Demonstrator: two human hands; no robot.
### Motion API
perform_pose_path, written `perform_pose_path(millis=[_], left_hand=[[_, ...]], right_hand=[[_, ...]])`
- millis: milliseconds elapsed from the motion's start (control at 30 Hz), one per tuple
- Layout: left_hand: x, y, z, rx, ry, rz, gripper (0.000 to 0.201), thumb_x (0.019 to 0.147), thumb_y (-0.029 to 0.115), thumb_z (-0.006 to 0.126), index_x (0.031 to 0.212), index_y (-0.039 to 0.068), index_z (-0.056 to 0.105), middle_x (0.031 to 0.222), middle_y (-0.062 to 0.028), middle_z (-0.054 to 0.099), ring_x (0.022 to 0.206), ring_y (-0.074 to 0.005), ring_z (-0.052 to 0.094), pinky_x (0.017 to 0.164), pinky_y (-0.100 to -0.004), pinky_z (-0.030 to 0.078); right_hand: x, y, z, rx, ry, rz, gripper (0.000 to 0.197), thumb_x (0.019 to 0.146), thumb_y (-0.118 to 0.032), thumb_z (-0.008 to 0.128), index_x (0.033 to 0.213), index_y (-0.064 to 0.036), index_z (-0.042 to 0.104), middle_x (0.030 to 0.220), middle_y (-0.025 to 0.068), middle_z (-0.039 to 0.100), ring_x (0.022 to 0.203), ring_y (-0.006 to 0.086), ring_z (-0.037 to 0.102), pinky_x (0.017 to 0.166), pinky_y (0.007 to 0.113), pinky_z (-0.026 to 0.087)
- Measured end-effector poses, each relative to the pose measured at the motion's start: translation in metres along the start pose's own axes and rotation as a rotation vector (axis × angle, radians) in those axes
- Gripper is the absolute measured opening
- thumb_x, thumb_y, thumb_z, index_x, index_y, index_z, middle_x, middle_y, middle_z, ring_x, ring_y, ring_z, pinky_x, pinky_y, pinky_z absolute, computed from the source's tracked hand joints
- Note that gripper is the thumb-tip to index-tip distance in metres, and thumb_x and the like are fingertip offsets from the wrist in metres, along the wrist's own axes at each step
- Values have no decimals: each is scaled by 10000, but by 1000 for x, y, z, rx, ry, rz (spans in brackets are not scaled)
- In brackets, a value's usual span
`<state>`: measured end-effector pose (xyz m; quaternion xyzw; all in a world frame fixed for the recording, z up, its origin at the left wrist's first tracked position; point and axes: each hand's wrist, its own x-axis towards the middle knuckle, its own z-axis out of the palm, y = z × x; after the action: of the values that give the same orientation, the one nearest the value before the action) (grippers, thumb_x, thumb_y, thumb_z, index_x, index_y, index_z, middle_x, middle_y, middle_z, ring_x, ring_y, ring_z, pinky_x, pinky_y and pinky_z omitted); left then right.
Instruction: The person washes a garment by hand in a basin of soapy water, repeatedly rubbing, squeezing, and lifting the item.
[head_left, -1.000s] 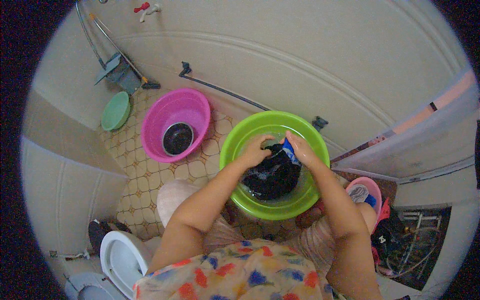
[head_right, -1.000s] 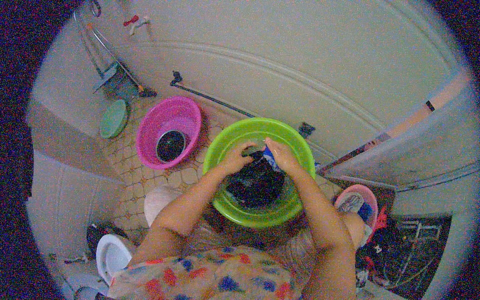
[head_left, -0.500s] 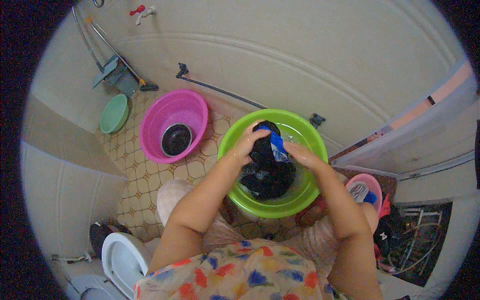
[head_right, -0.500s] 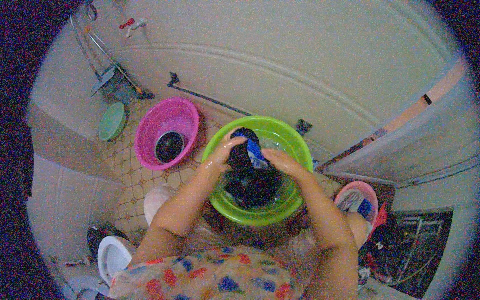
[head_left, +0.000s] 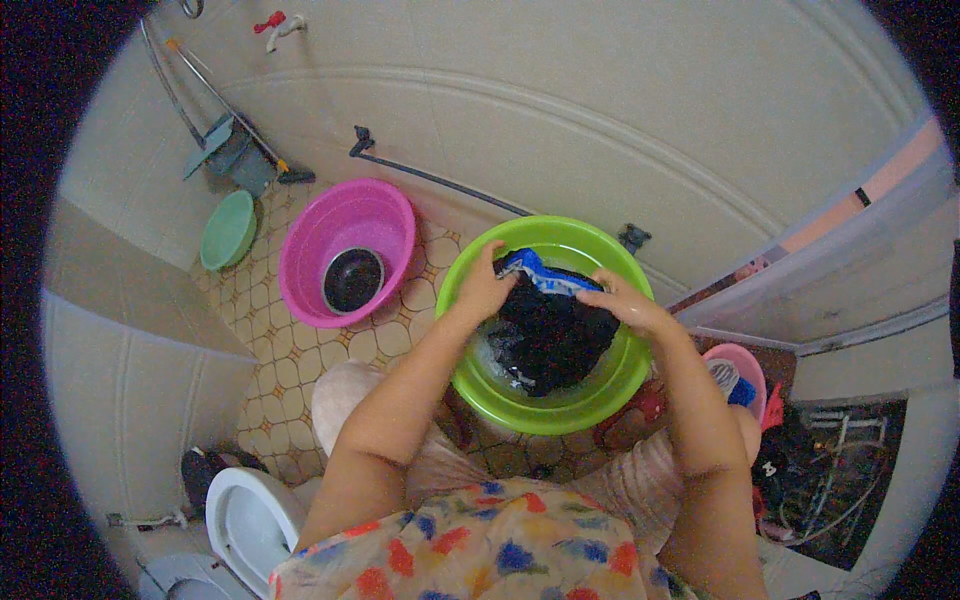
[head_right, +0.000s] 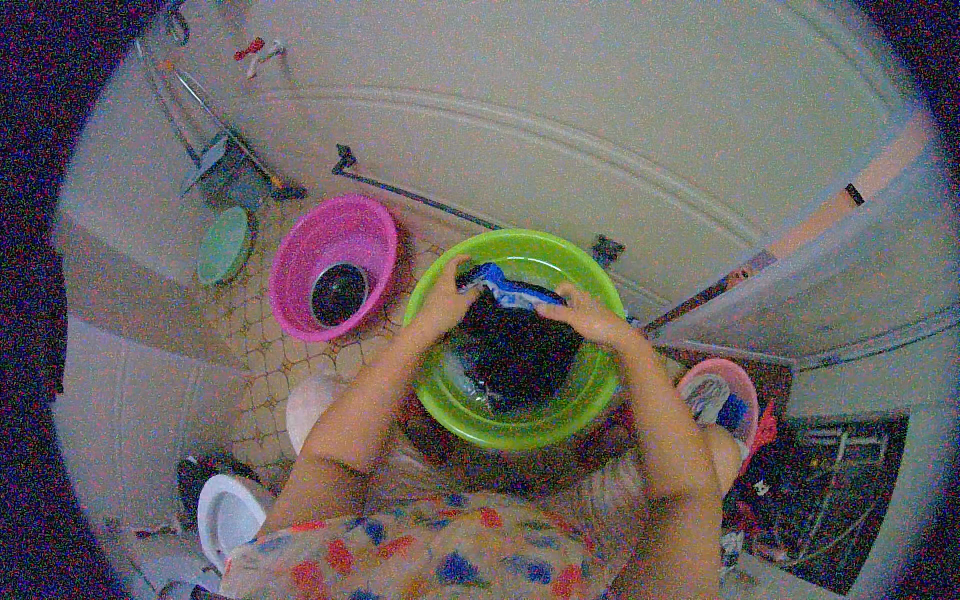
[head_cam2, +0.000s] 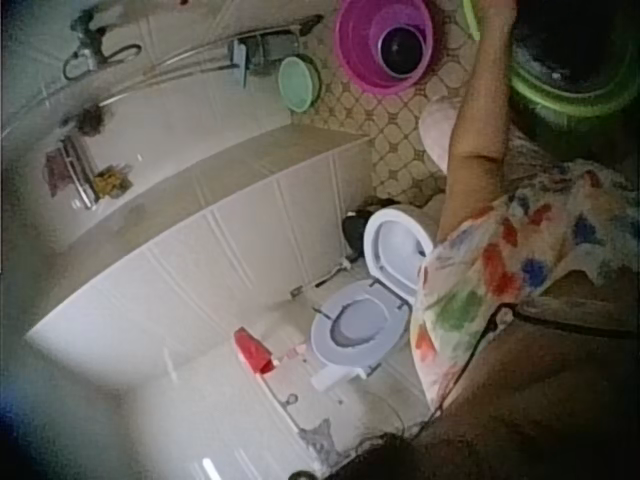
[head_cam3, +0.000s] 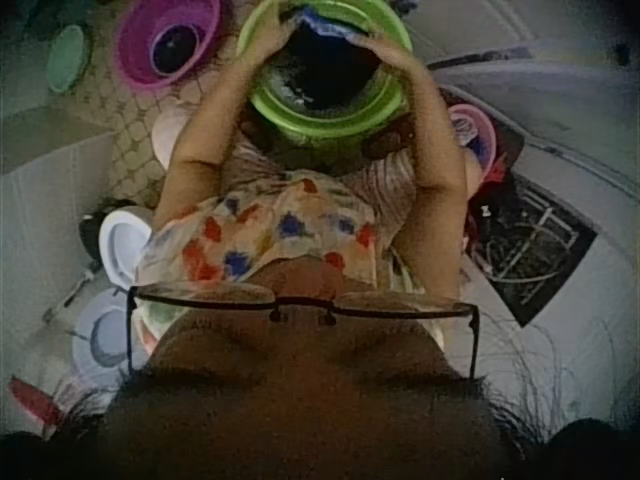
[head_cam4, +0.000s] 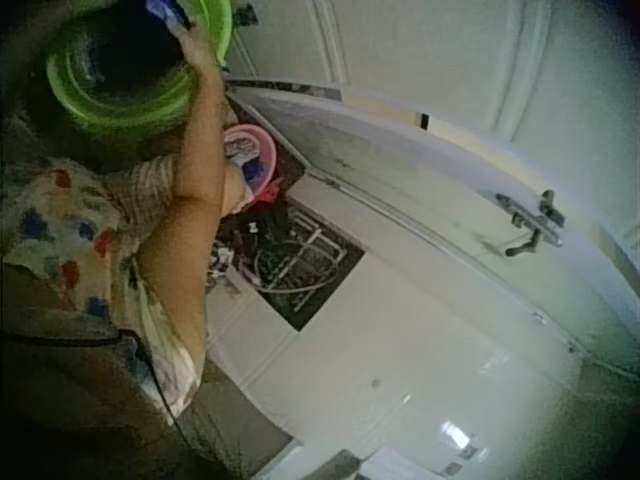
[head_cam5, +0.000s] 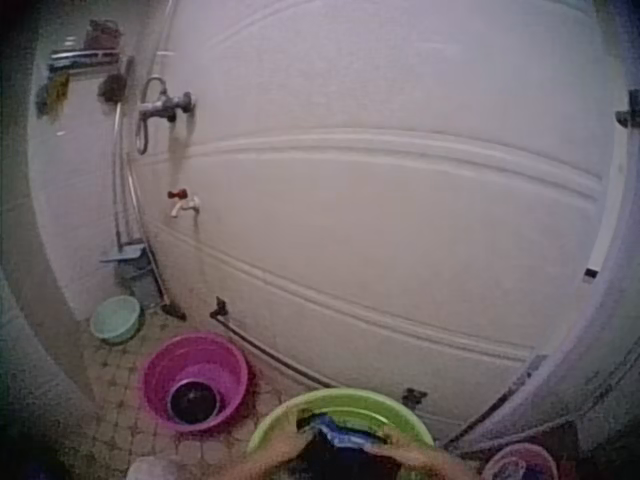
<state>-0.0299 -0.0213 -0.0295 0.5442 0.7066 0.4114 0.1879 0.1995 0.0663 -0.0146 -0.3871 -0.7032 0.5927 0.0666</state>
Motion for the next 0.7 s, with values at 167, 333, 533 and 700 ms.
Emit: perform_pose_path(millis=[167, 333, 533, 700], left_hand=[[-12, -16, 41, 250, -236, 103, 618, 693, 187, 601, 1237, 180, 308, 1144, -228, 366, 1081, -358, 349, 909, -409, 298], [-24, -16, 58, 586, -432, -276, 591, 705, 124, 537, 1247, 200, 314, 1255, -160, 246, 1113, -363, 307, 935, -417, 269], [-13, -41, 75, 412, -297, -274, 496, 716, 66, 476, 1197, 135, 375, 1221, -169, 332, 1062, -338, 382, 903, -402, 307], [-4, -53, 84, -958, -124, -648, 307, 801, 190, 377, 1088, 132, 472, 967, -109, 526, 805, -249, 524, 713, -373, 423]], right_hand=[[24, 18, 26, -414, 416, -218, 513, 715, -352, 586, 1133, -96, 431, 1017, 213, 505, 953, 354, 485, 836, 408, 380], [15, -6, 64, -984, 94, 92, 473, 766, -362, 510, 1143, -99, 401, 1099, 214, 442, 963, 375, 473, 805, 430, 392], [54, 46, 83, -919, 216, 149, 361, 807, -248, 434, 1121, -80, 375, 1077, 222, 457, 971, 356, 472, 815, 426, 382], [76, 65, 75, -350, 599, -70, 367, 795, -230, 434, 1111, -46, 396, 1020, 236, 491, 927, 378, 486, 812, 443, 373]])
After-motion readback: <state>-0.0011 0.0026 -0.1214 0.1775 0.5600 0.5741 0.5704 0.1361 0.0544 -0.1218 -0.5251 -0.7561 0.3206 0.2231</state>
